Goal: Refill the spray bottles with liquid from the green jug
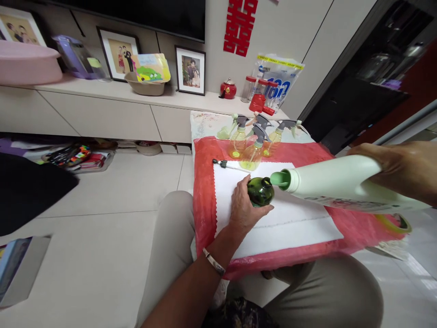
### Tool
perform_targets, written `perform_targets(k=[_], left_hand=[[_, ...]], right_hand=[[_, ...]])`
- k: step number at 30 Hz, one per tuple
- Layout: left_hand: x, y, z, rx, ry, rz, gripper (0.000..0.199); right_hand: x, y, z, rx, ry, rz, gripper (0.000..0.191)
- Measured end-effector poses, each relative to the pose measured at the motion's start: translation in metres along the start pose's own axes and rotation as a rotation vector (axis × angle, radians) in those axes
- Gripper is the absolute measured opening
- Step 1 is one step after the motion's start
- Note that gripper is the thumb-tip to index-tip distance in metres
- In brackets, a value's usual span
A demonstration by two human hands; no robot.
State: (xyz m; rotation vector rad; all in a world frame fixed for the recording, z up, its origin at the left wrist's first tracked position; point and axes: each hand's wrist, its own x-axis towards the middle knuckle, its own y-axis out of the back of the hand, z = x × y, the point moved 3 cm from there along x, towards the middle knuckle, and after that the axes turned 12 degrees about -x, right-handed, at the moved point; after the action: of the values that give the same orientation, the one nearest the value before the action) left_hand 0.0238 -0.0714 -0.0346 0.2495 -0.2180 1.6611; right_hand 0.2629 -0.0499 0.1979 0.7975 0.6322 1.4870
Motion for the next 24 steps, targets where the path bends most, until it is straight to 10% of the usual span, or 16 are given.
perform_targets(k=[14,24], left_hand=[[0.003,0.001,-0.011,-0.111,0.064,0.08,0.108],[0.002,0.004,-0.009,-0.115,0.181,0.019,0.112]], right_hand=[[-0.007,-0.04,0.014,0.873,-0.347,0.316,0.037],[0.019,-0.114,-0.024,1.407,-0.67,0.463,0.021]])
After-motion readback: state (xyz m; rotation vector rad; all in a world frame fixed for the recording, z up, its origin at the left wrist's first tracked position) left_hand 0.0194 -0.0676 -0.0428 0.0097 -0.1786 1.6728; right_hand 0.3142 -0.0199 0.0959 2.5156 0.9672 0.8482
